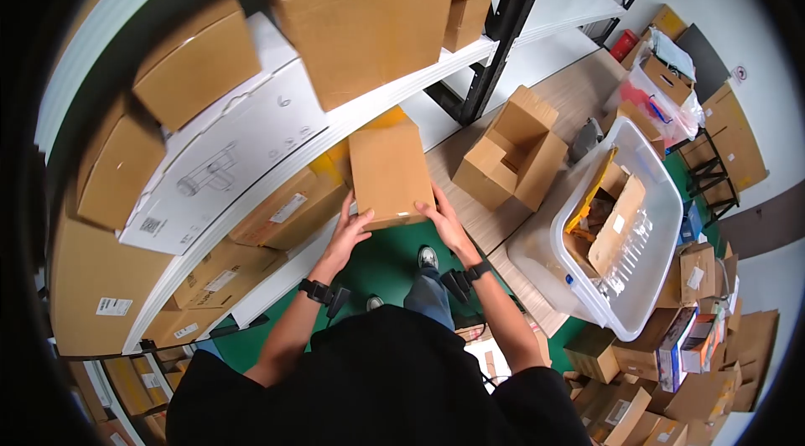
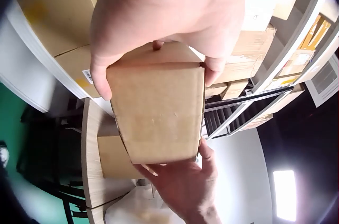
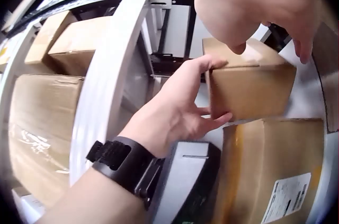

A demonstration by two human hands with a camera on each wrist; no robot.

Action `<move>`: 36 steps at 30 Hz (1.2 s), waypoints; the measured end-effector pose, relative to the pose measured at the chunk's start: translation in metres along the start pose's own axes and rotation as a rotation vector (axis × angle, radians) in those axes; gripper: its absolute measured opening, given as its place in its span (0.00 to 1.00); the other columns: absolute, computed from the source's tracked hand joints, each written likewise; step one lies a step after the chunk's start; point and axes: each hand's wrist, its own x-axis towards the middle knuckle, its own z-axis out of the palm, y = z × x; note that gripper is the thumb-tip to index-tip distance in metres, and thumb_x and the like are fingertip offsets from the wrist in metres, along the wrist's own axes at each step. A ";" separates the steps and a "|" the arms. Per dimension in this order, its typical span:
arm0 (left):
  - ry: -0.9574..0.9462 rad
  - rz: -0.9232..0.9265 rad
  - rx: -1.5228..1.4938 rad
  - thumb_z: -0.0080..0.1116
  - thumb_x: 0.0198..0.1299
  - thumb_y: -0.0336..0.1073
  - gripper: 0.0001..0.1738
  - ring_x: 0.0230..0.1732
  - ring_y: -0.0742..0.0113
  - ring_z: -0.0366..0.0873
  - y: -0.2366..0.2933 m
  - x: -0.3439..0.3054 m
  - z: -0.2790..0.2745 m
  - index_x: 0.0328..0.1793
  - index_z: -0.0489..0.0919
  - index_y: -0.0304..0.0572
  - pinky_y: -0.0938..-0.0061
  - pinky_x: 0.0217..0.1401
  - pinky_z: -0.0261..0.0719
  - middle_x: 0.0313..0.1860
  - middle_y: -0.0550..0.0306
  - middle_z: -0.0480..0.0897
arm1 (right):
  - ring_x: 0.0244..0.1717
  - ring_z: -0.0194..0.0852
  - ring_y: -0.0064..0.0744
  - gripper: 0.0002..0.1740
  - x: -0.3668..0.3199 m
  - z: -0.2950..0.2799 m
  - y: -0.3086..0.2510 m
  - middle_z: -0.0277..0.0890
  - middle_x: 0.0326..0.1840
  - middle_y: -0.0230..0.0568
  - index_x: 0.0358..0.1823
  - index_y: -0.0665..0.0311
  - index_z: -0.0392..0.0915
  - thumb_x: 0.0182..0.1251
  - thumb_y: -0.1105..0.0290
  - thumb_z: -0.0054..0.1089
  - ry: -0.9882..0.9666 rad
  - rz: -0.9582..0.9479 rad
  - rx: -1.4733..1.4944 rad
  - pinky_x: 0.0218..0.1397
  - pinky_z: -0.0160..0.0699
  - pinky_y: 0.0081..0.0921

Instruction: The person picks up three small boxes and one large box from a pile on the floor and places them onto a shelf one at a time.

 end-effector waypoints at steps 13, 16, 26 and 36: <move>0.229 -0.053 0.023 0.68 0.53 0.57 0.55 0.70 0.55 0.64 0.080 0.223 0.091 0.82 0.49 0.55 0.53 0.60 0.73 0.76 0.50 0.60 | 0.73 0.60 0.38 0.39 0.159 -0.092 0.021 0.63 0.71 0.51 0.76 0.71 0.51 0.74 0.59 0.56 0.369 0.018 0.010 0.72 0.61 0.28; 0.310 -0.043 0.250 0.68 0.52 0.61 0.59 0.72 0.53 0.63 0.086 0.275 0.100 0.82 0.48 0.45 0.54 0.62 0.73 0.78 0.47 0.57 | 0.76 0.54 0.44 0.47 0.191 -0.083 0.049 0.54 0.77 0.57 0.79 0.71 0.41 0.71 0.57 0.60 0.414 -0.042 0.019 0.75 0.57 0.31; 0.201 0.089 0.981 0.76 0.36 0.44 0.58 0.73 0.39 0.62 0.080 0.397 0.099 0.75 0.61 0.32 0.63 0.77 0.58 0.71 0.31 0.66 | 0.74 0.59 0.48 0.47 0.271 -0.115 0.079 0.59 0.74 0.63 0.78 0.74 0.41 0.71 0.55 0.56 0.521 0.352 0.034 0.74 0.59 0.33; 0.006 0.108 1.591 0.77 0.37 0.38 0.66 0.80 0.32 0.45 0.065 0.396 0.083 0.83 0.46 0.64 0.47 0.79 0.53 0.79 0.33 0.50 | 0.77 0.55 0.55 0.43 0.274 -0.099 0.119 0.57 0.75 0.67 0.76 0.74 0.48 0.70 0.56 0.56 0.556 0.422 -0.049 0.76 0.55 0.40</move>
